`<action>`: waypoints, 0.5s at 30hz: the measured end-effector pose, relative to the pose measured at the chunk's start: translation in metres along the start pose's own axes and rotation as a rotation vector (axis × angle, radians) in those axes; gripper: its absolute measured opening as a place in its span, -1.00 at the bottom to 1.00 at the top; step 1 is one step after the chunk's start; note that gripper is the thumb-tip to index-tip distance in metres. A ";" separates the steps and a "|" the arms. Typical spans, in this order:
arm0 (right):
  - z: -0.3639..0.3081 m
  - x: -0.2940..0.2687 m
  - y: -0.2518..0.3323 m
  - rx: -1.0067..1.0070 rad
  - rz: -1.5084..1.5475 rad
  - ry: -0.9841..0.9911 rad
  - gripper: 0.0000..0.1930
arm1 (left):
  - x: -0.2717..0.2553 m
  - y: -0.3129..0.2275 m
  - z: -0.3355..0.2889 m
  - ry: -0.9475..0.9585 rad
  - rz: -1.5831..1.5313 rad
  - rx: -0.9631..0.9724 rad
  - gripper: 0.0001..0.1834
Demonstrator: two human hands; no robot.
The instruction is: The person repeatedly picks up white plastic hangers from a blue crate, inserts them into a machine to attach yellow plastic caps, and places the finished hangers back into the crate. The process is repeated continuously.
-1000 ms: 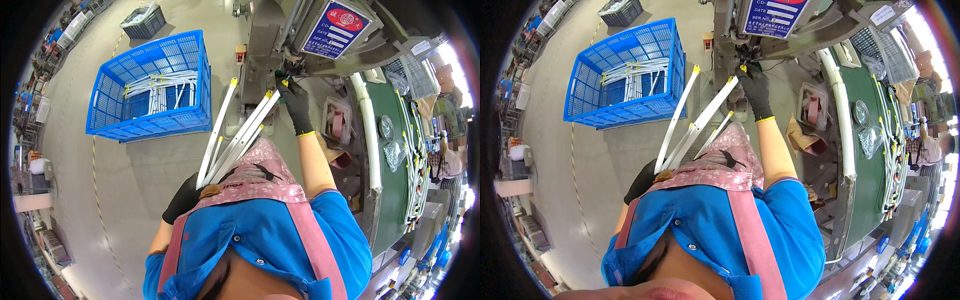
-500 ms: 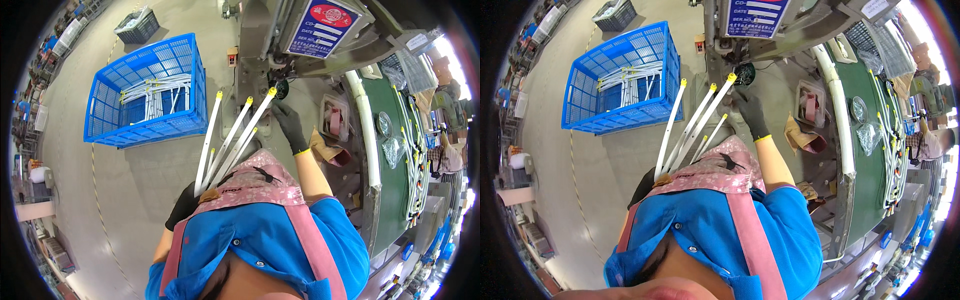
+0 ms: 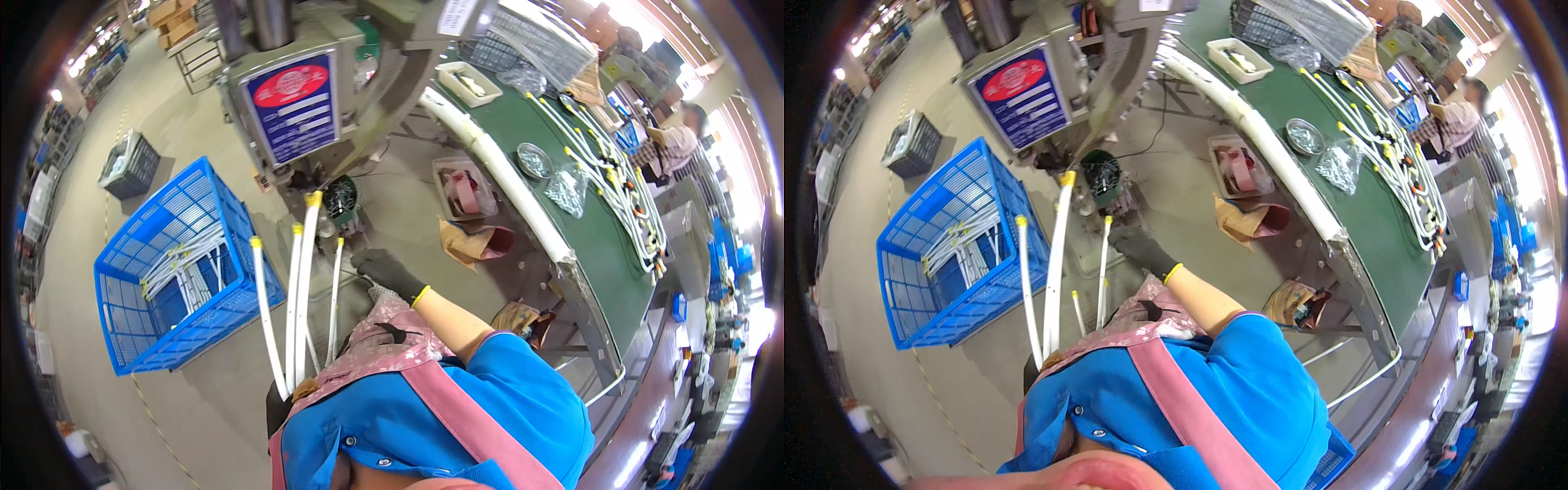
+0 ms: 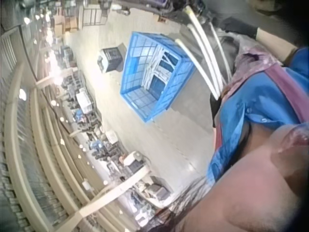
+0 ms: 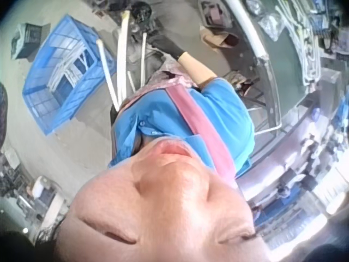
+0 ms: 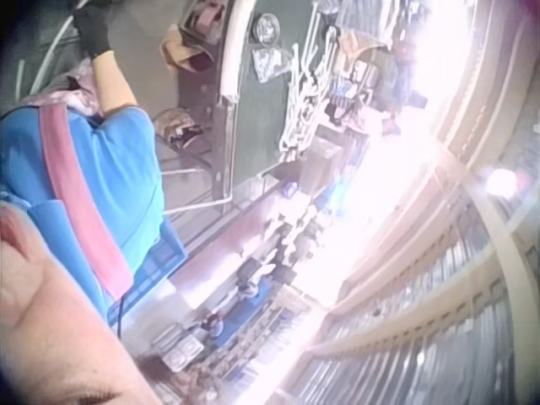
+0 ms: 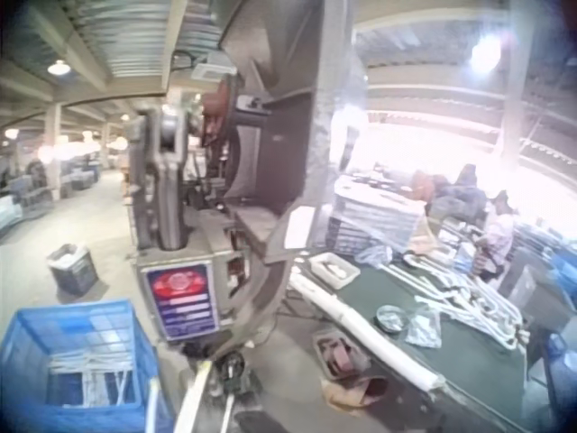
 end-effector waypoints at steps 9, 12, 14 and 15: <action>-0.024 -0.020 -0.002 0.262 0.164 0.128 -0.72 | 0.009 -0.024 -0.040 -0.231 -0.136 0.014 -0.70; -0.016 -0.026 0.000 0.057 0.152 0.173 -0.74 | 0.040 -0.023 -0.046 -0.319 -0.095 -0.019 -0.70; -0.011 -0.035 0.003 -0.279 0.167 0.110 -0.74 | 0.066 -0.027 -0.055 -0.372 -0.288 -0.011 -0.64; -0.013 -0.037 -0.003 0.046 0.229 0.200 -0.76 | 0.076 -0.033 -0.056 -0.421 -0.336 0.013 -0.63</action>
Point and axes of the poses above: each hand's wrist, its own z-axis towards the middle knuckle, its own x-axis out of the palm, y = z × x, the point moved 2 cm from there along z, towards the middle knuckle, and after that the axes turned 12 degrees about -y, right-handed, at the moved point
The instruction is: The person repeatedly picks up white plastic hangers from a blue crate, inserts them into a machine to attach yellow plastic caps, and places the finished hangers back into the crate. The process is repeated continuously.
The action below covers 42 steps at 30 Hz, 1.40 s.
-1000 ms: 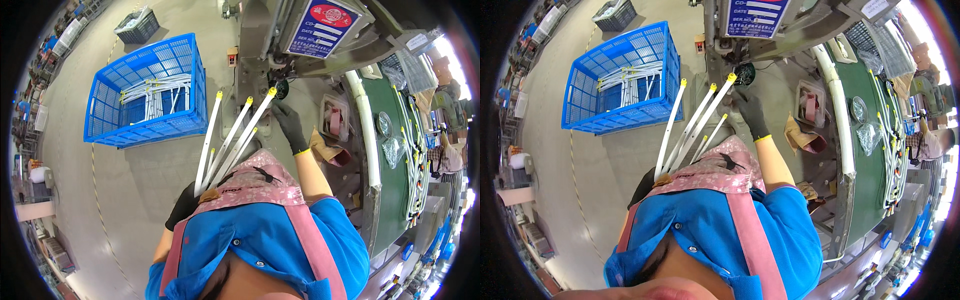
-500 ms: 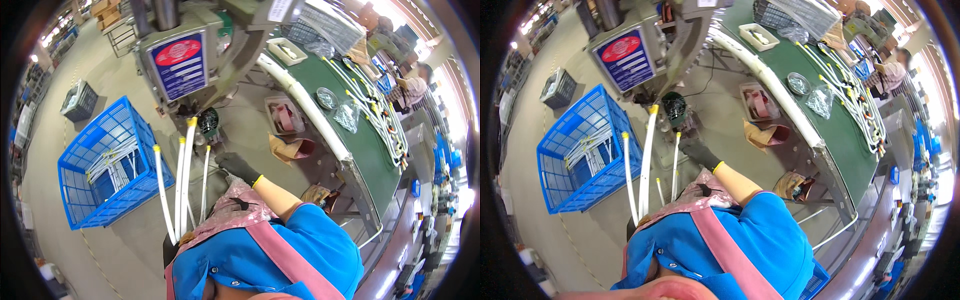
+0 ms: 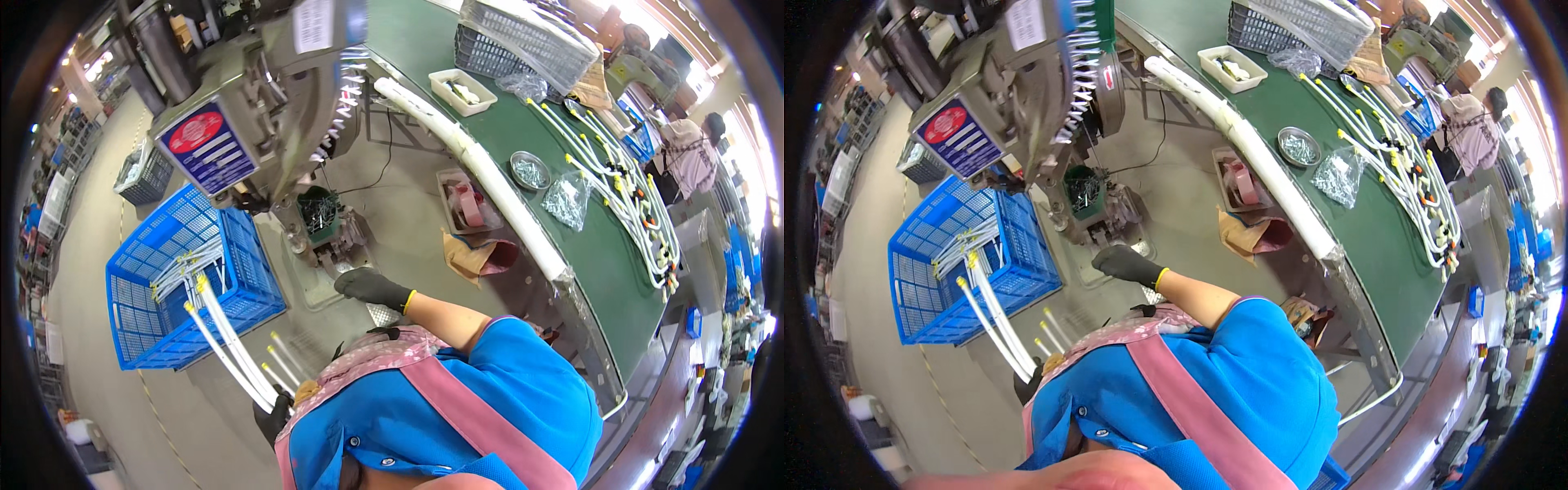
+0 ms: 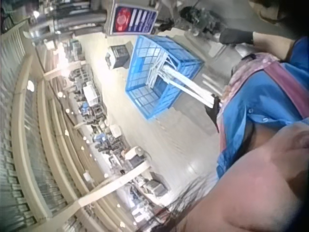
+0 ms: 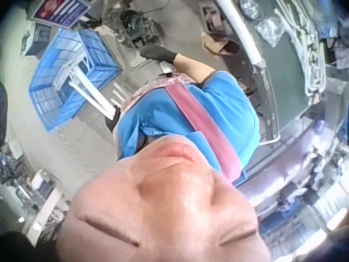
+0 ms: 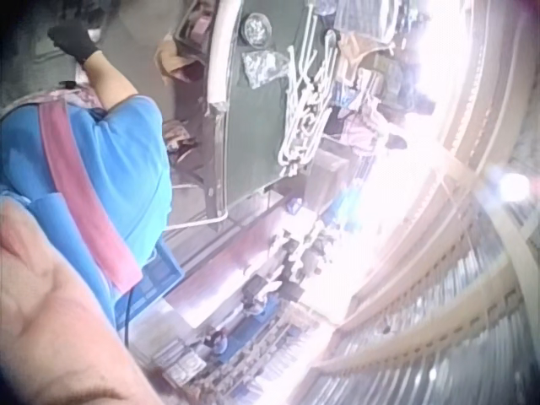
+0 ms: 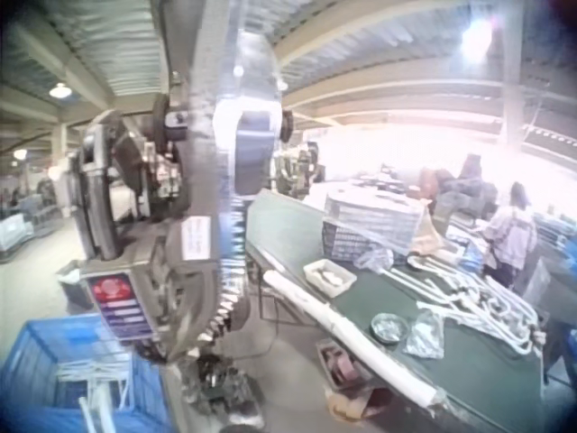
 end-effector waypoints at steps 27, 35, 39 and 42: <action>-0.182 0.154 0.150 0.457 0.696 2.000 -0.29 | -0.030 -0.063 -0.285 -0.516 -0.530 0.500 -0.58; -0.307 0.232 0.227 -0.401 0.140 2.230 -0.54 | -0.147 0.015 -0.505 -1.109 -0.919 0.699 -0.02; -0.382 0.279 0.264 -0.693 0.179 2.290 -0.68 | -0.158 0.059 -0.597 -1.392 -0.982 0.852 -0.30; -0.430 0.289 0.281 -0.896 0.268 2.331 -0.85 | -0.147 0.099 -0.652 -1.626 -1.130 0.862 -0.45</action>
Point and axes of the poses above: each hand's wrist, its own z-axis towards the middle knuckle, its own x-axis out of the palm, y = z × x, the point moved 2 cm from there along z, towards the middle knuckle, and after that the axes turned 12 degrees about -y, right-handed, at the moved point
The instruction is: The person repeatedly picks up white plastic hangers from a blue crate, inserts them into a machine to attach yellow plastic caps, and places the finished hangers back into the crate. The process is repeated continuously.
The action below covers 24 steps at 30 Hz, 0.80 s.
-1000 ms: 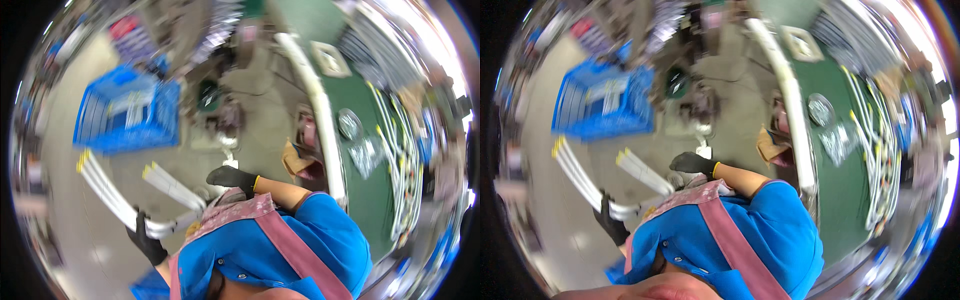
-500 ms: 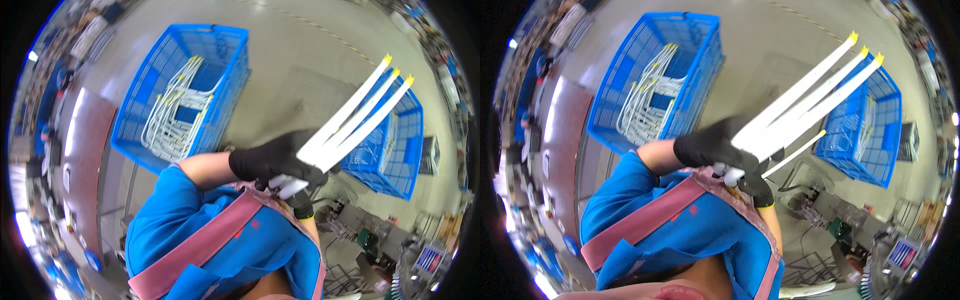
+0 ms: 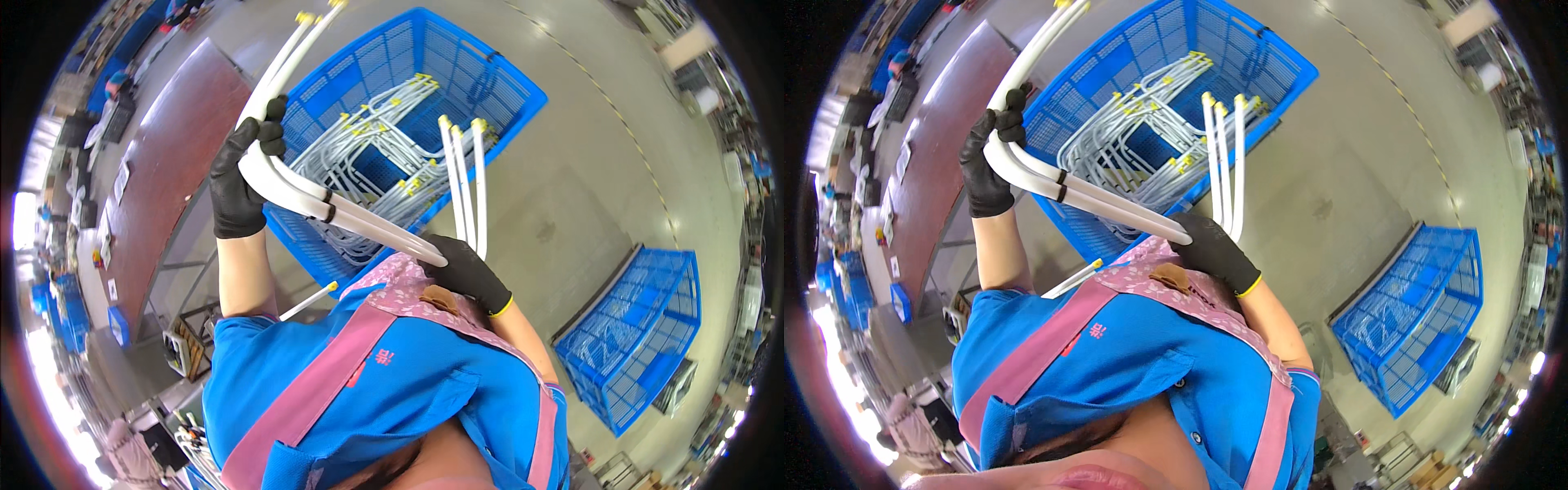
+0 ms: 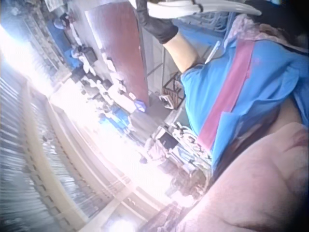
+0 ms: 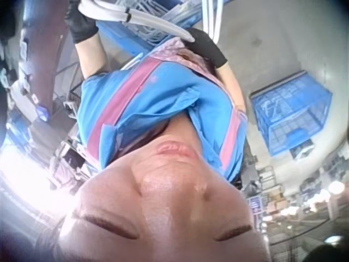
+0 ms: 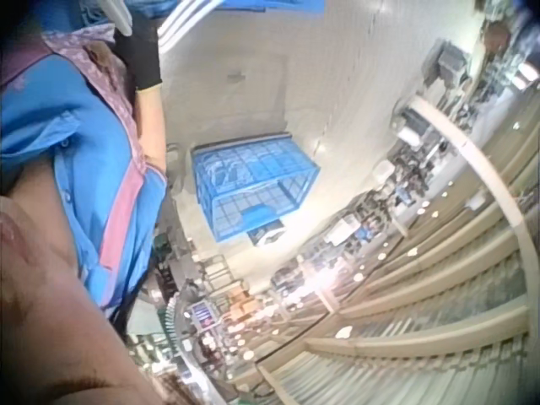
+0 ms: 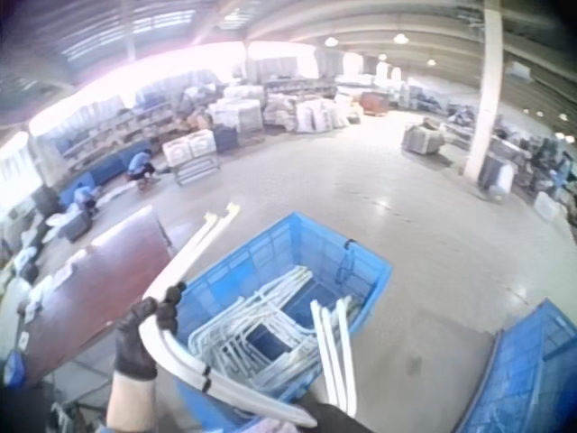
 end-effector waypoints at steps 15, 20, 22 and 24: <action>0.071 0.059 -0.017 0.175 -0.085 0.318 -0.78 | -0.189 -0.009 0.033 -0.346 -0.214 -0.201 -0.63; 0.093 0.104 -0.003 -0.263 -0.248 0.199 -0.29 | -0.264 -0.046 0.081 -0.528 0.333 -0.081 -0.58; 0.091 0.118 -0.002 -0.446 -0.233 0.295 -0.30 | -0.306 -0.078 0.084 -0.705 0.985 0.052 -0.75; 0.084 0.120 -0.011 -0.376 -0.236 0.510 -0.34 | -0.352 -0.074 0.068 -0.986 1.323 0.191 -0.82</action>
Point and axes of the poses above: each hand's wrist, its own z-axis towards the middle knuckle, its own x-axis out of the palm, y = z × x, the point moved 2 cm from there along z, towards the middle knuckle, and after that the axes turned 12 degrees about -y, right-handed, at the moved point
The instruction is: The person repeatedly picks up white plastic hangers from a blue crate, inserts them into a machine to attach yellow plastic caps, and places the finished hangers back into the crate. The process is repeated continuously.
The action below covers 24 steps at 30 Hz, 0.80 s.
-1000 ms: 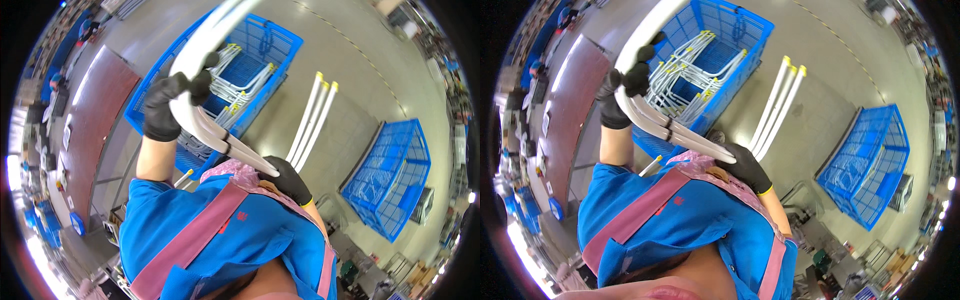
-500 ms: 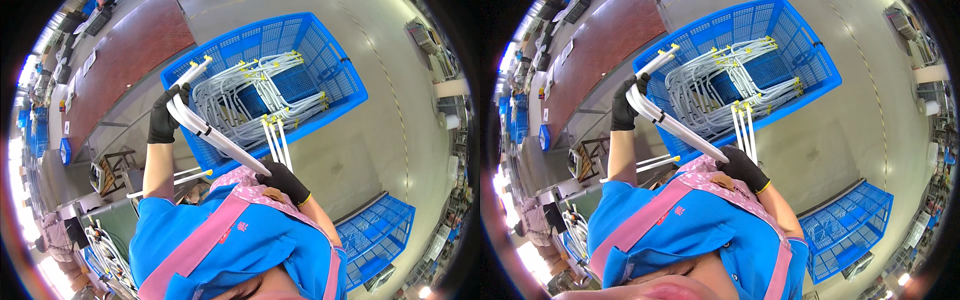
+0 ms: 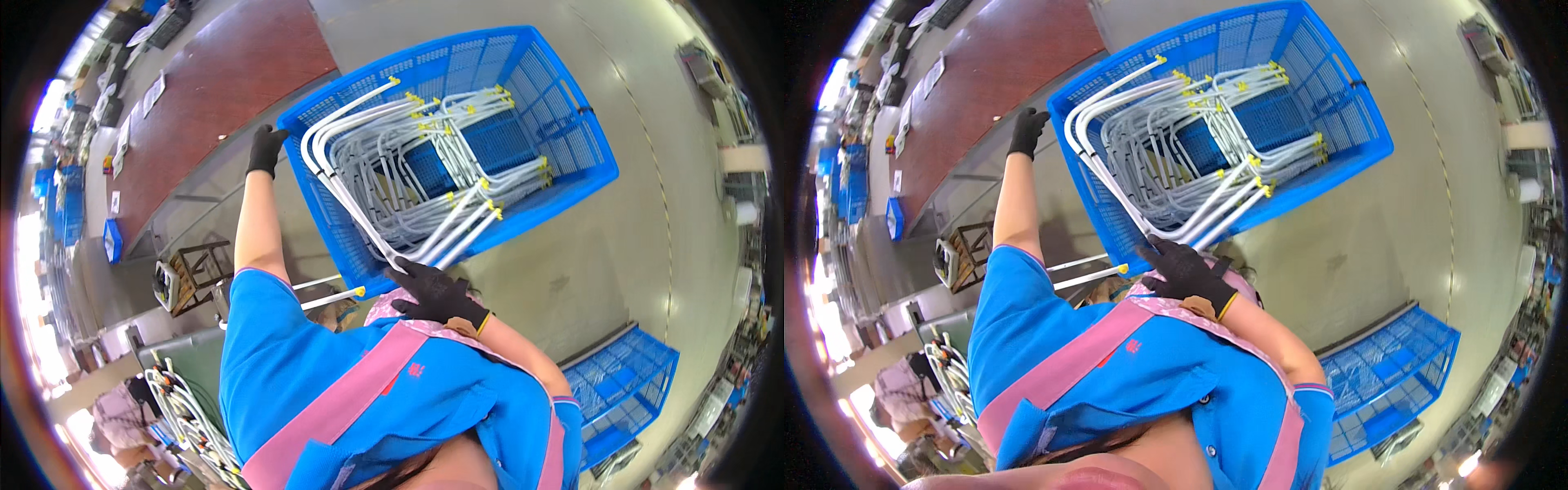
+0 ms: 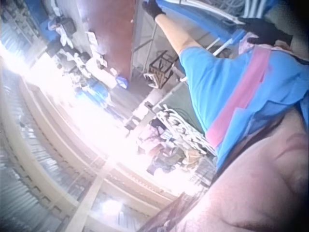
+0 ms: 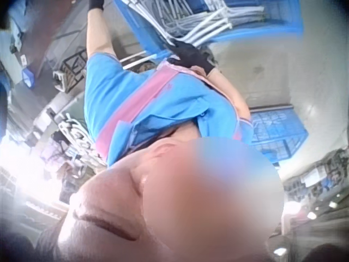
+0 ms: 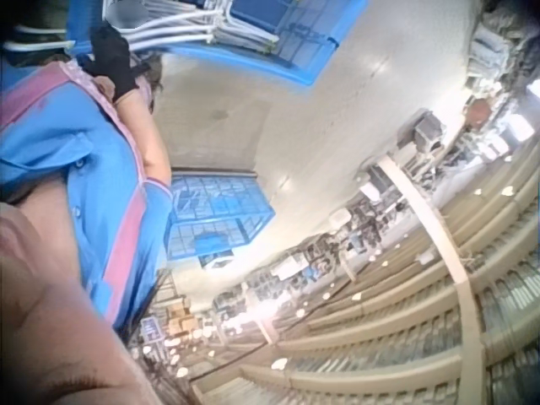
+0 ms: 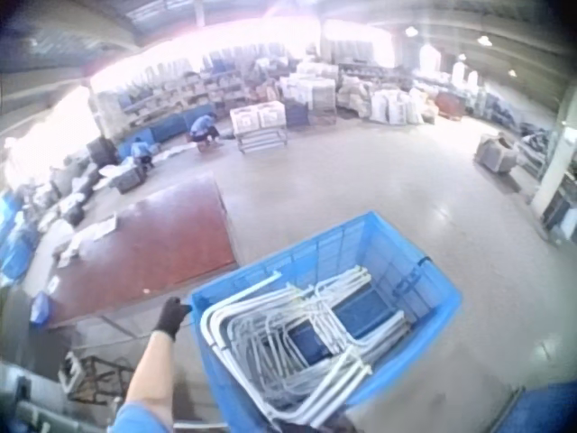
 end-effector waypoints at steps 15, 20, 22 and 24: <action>-0.247 -0.068 -0.049 0.797 -0.155 -0.783 -0.71 | 0.293 0.224 -0.240 1.384 0.646 0.664 -0.73; -0.327 -0.059 -0.036 1.040 -0.225 -1.060 -0.67 | 0.380 0.057 -0.278 1.427 0.495 0.849 -0.77; -0.368 -0.049 -0.026 1.098 -0.306 -1.178 -0.67 | 0.415 -0.016 -0.306 1.267 0.409 1.409 -0.76; -0.411 -0.039 -0.023 1.169 -0.340 -1.232 -0.72 | 0.450 -0.073 -0.343 1.285 0.481 0.860 -0.80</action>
Point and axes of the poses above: each hand's wrist, its own z-axis towards the middle knuckle, its own x-axis out of the palm, y = z × x, the point moved 2 cm from there along z, towards the middle knuckle, and after that the axes turned 12 degrees about -y, right-handed, at the moved point
